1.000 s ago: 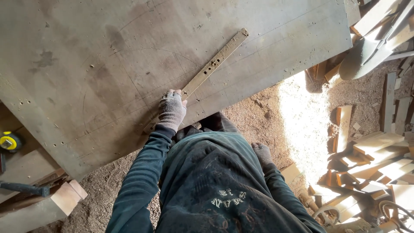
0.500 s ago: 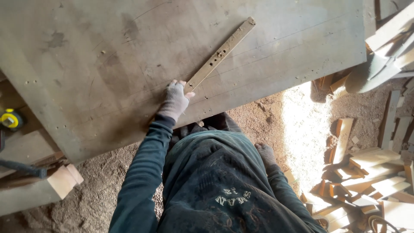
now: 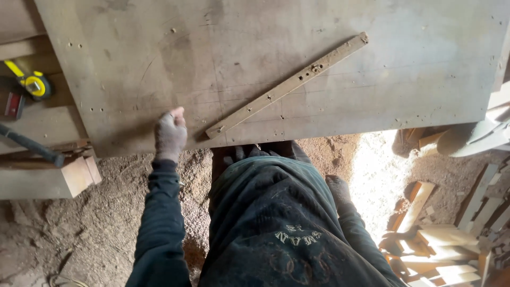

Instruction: Using a wooden strip as a compass and a glass template to draw and trace shapes on a plywood sheet.

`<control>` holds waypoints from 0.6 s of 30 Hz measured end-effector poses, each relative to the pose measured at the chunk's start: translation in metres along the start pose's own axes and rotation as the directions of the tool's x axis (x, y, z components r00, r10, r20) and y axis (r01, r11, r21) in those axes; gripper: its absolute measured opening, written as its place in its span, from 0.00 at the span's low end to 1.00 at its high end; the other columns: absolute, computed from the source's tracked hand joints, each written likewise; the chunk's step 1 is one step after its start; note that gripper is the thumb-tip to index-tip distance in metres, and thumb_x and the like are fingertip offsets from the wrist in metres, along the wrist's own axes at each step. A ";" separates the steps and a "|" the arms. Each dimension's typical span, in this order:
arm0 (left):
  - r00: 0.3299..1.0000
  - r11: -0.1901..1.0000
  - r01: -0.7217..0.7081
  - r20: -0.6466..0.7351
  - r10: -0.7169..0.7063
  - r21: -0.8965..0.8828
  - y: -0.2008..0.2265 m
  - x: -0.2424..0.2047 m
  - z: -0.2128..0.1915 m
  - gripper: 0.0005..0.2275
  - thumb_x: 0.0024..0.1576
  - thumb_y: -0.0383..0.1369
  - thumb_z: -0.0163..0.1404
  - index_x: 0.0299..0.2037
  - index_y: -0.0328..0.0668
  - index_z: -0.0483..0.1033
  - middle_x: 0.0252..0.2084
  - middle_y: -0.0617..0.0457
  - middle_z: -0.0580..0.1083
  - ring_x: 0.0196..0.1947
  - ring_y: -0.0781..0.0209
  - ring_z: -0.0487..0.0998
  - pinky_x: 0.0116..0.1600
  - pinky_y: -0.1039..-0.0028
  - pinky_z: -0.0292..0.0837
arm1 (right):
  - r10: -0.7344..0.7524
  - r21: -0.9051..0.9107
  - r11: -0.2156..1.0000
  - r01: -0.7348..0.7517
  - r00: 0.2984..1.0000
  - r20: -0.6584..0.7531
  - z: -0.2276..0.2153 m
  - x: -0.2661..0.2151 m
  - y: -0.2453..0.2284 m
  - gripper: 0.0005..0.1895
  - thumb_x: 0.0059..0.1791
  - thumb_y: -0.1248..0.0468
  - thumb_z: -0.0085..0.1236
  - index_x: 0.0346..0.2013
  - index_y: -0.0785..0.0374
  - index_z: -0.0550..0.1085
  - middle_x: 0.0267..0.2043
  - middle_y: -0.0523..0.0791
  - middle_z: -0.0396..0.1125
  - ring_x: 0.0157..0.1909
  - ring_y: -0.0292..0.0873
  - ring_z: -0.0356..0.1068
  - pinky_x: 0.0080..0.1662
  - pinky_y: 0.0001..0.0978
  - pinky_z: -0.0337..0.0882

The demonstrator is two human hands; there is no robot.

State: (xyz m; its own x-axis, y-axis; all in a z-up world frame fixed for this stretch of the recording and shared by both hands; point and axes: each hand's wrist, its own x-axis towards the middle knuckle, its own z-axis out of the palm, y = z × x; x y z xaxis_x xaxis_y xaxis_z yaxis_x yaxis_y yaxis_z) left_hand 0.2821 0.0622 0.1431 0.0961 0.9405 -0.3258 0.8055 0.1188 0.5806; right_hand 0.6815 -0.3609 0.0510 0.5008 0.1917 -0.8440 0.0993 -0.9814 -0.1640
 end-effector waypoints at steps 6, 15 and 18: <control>0.990 0.988 -0.092 0.118 0.078 0.123 -0.040 -0.054 0.051 0.25 0.53 0.40 0.61 0.63 0.53 0.75 0.58 0.46 0.74 0.56 0.42 0.75 0.60 0.55 0.71 | -0.054 0.040 0.998 0.054 0.999 -0.008 -0.015 0.005 -0.038 0.21 0.54 0.52 0.54 0.59 0.56 0.77 0.53 0.54 0.74 0.60 0.56 0.70 0.59 0.47 0.69; 0.985 0.959 -0.163 0.103 0.142 0.231 -0.040 -0.063 0.104 0.29 0.54 0.49 0.60 0.67 0.57 0.70 0.64 0.50 0.69 0.60 0.43 0.73 0.61 0.52 0.68 | -0.010 0.100 0.995 0.011 1.000 -0.004 -0.037 -0.053 -0.095 0.24 0.55 0.54 0.54 0.62 0.63 0.74 0.48 0.59 0.75 0.56 0.58 0.72 0.56 0.48 0.72; 0.981 0.942 -0.194 0.042 0.189 0.274 -0.055 -0.057 0.117 0.26 0.55 0.48 0.59 0.64 0.57 0.73 0.62 0.52 0.70 0.57 0.45 0.75 0.58 0.53 0.69 | -0.041 0.071 0.997 0.042 0.999 -0.018 -0.035 -0.042 -0.069 0.23 0.53 0.55 0.55 0.60 0.62 0.75 0.52 0.58 0.74 0.61 0.60 0.69 0.60 0.52 0.68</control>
State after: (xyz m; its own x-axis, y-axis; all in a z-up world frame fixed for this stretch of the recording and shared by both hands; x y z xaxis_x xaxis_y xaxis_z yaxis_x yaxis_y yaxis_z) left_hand 0.3004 -0.0352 0.0427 0.2715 0.9317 -0.2412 0.9004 -0.1574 0.4056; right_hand 0.6835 -0.3010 0.1154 0.5121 0.2316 -0.8271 0.0590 -0.9702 -0.2351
